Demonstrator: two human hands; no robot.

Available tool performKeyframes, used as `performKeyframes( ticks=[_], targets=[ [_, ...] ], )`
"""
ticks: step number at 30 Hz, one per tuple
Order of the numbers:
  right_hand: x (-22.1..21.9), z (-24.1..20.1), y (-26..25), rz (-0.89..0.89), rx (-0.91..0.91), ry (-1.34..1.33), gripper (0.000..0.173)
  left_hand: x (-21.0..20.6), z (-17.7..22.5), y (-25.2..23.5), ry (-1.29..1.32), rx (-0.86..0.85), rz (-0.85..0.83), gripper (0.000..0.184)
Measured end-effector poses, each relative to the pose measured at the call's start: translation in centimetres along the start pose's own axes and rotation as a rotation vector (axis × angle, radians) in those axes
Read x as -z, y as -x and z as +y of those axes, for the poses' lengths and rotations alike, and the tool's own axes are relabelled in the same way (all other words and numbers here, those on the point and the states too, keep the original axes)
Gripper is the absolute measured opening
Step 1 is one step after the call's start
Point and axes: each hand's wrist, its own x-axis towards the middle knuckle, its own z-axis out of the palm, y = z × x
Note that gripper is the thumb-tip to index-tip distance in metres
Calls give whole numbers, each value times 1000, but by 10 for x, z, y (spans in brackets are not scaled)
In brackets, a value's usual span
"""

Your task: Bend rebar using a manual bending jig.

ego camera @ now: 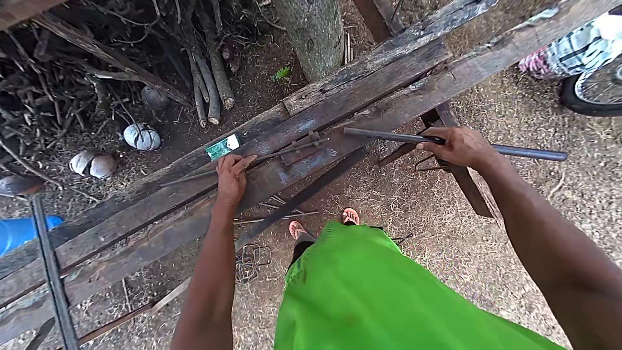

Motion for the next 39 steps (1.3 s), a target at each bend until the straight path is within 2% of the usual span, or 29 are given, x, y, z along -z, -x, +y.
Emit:
performKeyframes(
  ticks=[17, 23, 31, 34, 36, 39],
  targets=[
    [-1, -30, -21, -48, 94, 24, 43, 2, -2, 1, -5, -11, -10, 44],
    [1, -41, -27, -43, 121, 33, 39, 2, -2, 1, 11, -14, -15, 44],
    [-15, -51, -22, -50, 72, 36, 40, -1, -1, -2, 77, -8, 43, 41],
    [-21, -54, -25, -70, 58, 119, 43, 0, 0, -1, 61, 5, 39, 37],
    [-27, -53, -26, -95, 34, 164, 52, -4, 2, 4, 29, 34, 33, 31],
    [-33, -51, -26, -58, 45, 187, 59, -9, 0, 7, 53, 55, 66, 32]
  ],
)
